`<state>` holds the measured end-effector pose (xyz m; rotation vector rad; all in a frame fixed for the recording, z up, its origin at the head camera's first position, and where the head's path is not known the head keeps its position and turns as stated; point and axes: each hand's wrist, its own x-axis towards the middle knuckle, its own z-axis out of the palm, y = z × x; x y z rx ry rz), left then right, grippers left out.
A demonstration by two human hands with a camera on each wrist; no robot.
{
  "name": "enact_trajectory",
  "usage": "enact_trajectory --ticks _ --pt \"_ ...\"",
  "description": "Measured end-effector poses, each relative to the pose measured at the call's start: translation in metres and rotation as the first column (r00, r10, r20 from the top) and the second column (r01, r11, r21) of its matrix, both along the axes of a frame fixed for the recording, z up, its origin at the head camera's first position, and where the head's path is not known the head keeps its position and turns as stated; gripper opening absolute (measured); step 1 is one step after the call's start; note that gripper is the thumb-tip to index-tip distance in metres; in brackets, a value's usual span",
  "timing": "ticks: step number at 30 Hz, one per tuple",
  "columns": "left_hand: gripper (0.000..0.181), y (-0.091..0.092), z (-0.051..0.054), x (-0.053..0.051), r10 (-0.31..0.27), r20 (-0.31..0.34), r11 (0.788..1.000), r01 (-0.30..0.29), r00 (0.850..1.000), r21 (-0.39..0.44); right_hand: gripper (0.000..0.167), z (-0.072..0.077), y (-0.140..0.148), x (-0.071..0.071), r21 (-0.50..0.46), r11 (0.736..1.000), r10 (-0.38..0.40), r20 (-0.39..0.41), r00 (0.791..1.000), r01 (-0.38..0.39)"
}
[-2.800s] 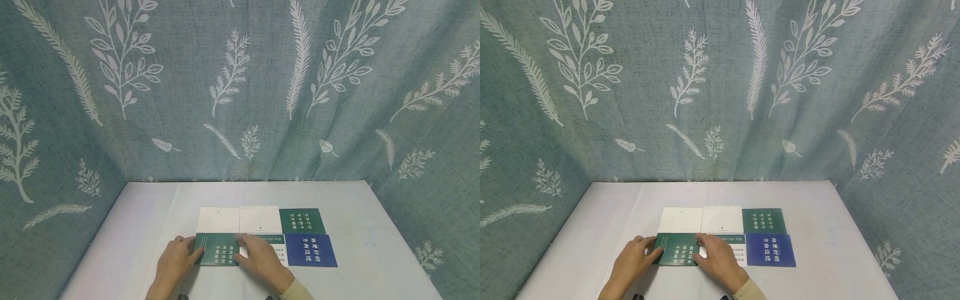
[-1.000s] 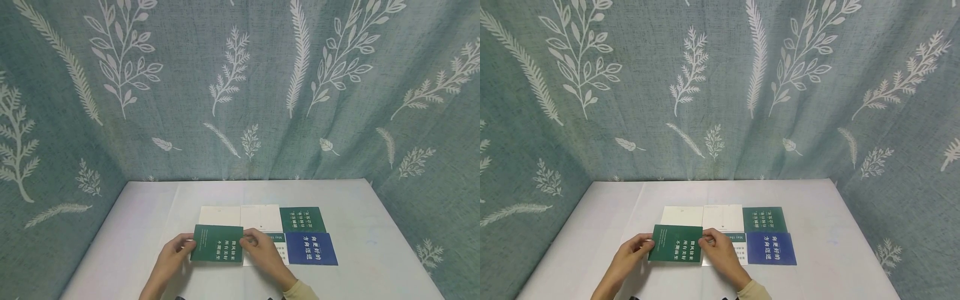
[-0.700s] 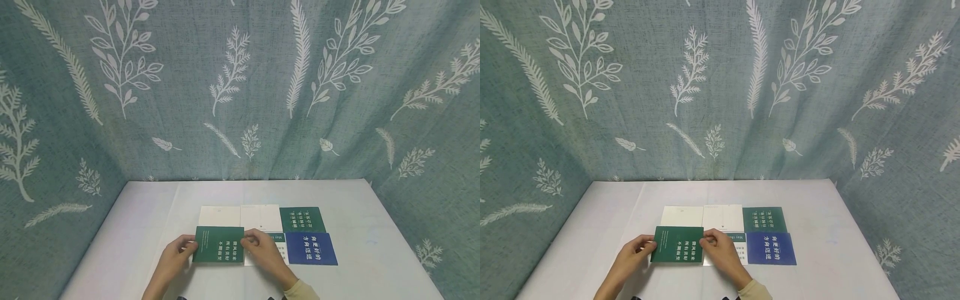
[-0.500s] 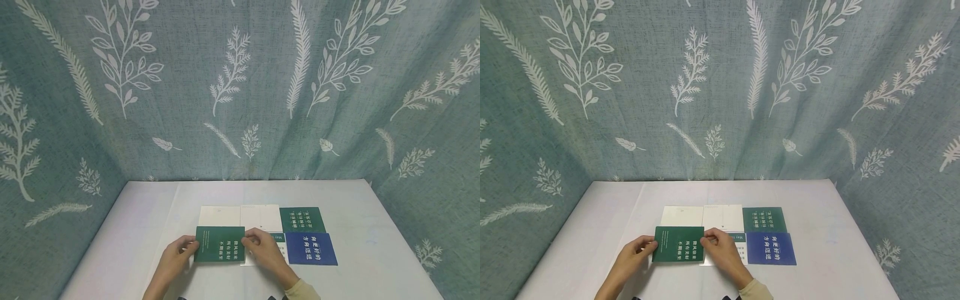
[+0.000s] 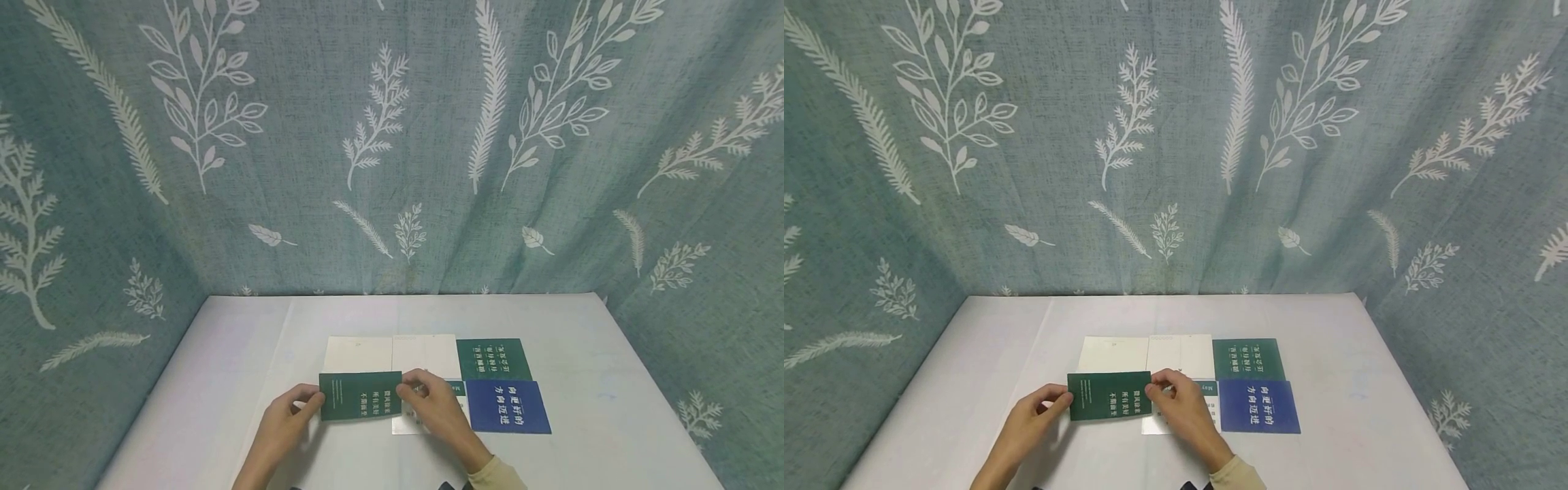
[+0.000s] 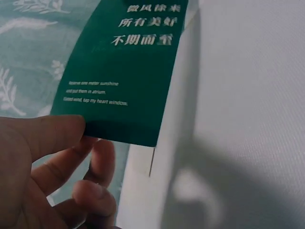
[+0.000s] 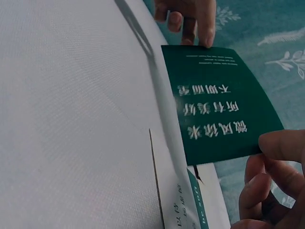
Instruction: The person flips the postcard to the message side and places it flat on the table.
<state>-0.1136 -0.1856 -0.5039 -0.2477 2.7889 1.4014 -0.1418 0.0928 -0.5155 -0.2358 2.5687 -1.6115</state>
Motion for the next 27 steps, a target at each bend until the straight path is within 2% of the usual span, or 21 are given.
enact_trajectory --ticks 6,11,17,27 --pt "0.030 0.0006 0.0018 -0.0001 0.006 -0.011 1.000 -0.007 1.000 -0.019 0.032 0.0013 0.0012 0.0002 -0.037 0.999 0.040 0.007 0.999 -0.040" --pt "0.032 0.0025 0.0034 -0.0016 -0.001 0.028 1.000 0.001 1.000 -0.015 0.031 0.0015 0.0019 0.0003 -0.072 0.995 0.074 0.029 0.997 -0.071" --pt "0.028 0.0045 0.0021 -0.0012 0.004 0.064 0.999 -0.006 0.998 0.035 0.032 0.0007 0.0015 0.0003 -0.076 0.995 0.059 0.035 0.998 -0.056" --pt "0.028 0.0036 0.0005 -0.0011 0.024 0.089 0.999 -0.026 0.996 0.021 0.027 0.0001 -0.0002 0.0003 -0.033 0.999 0.021 -0.013 1.000 -0.021"
